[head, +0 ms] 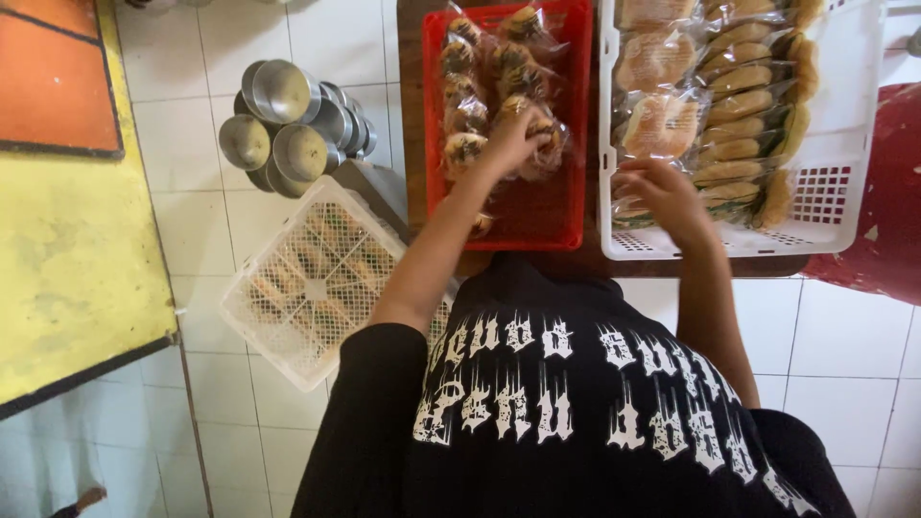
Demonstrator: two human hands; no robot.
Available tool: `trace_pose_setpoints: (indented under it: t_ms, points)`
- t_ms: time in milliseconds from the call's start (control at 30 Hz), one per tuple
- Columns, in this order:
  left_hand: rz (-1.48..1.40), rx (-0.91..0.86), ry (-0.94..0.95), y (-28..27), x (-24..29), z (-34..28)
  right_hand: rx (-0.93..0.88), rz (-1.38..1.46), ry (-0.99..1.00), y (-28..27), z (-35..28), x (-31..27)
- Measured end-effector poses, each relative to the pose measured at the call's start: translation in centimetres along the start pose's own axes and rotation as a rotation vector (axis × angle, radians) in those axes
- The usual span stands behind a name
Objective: Sorting individually wrapped bread items from a large crate into a smaller red basket.
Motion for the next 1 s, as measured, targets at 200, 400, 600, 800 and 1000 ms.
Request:
trace_pose_setpoints:
  t_ms: [200,400,600,800,1000]
  points:
    - [0.390,0.083,0.136,1.8,-1.8,-0.6,0.202,0.139,0.005,-7.7,-1.7,1.2]
    - [0.519,0.084,0.203,0.0,0.0,-2.9,0.223,0.142,-0.035,-9.0,-0.3,3.2]
    - [0.700,-0.146,0.171,-0.6,-0.3,-6.2,0.075,0.099,-0.175,-1.1,2.1,-0.3]
    - [0.684,-0.170,0.199,-3.0,2.5,-7.3,0.088,-0.222,-0.300,4.9,8.1,-1.6]
    - [0.854,-0.001,0.370,-2.3,-1.0,-8.8,0.143,-0.494,-0.544,9.9,12.1,-1.8]
Point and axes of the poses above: each hand's wrist, its own z-axis towards the middle knuckle, its own y-axis out of the palm, x = y × z, the point moved 6 cm from there along z, towards the middle knuckle, and after that the axes turned 10 degrees about y, right-handed, at the moved point
